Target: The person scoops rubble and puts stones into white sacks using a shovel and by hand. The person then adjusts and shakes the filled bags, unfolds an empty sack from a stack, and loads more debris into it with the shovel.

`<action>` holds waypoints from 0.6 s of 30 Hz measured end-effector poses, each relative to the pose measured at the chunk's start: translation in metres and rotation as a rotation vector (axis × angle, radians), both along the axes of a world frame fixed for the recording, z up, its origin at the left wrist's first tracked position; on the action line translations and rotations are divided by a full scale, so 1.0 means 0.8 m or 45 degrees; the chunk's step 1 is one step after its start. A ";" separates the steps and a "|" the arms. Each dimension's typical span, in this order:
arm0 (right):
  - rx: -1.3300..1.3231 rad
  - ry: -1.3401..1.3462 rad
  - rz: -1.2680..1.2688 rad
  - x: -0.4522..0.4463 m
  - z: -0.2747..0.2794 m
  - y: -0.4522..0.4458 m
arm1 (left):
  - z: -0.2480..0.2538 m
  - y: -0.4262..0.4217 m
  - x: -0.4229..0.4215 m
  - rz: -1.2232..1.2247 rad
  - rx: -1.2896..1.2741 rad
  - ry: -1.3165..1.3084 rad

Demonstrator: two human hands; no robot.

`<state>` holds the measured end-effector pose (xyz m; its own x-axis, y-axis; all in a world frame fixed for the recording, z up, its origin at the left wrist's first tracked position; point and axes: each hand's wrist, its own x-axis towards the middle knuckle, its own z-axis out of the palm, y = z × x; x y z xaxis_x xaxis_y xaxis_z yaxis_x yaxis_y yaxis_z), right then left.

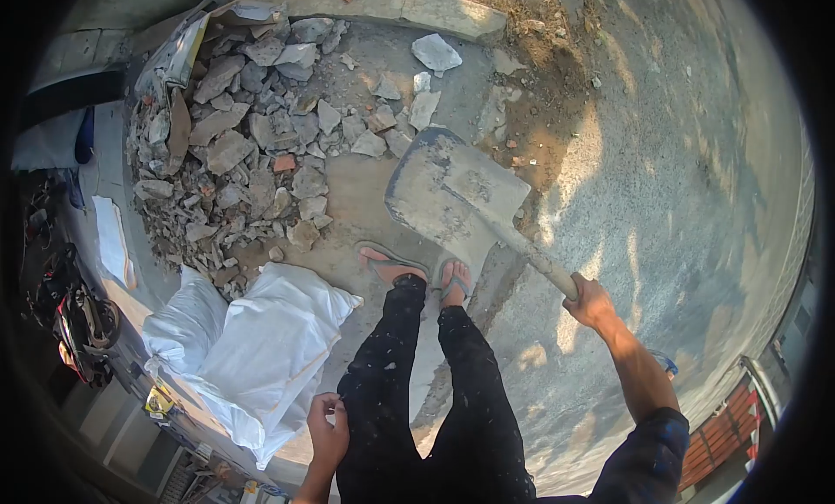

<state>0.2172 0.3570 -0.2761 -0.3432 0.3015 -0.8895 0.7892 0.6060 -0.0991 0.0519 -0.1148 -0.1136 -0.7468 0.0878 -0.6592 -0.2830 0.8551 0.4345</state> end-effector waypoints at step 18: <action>0.025 0.014 0.443 -0.181 -0.158 0.154 | -0.509 0.616 -0.034 1.977 1.555 -1.131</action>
<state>0.0728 0.4805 -0.4025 -0.4381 0.1815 -0.8804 0.5339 0.8405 -0.0924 0.0243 0.3784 -0.5204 -0.2276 0.4105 -0.8830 -0.6712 -0.7231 -0.1631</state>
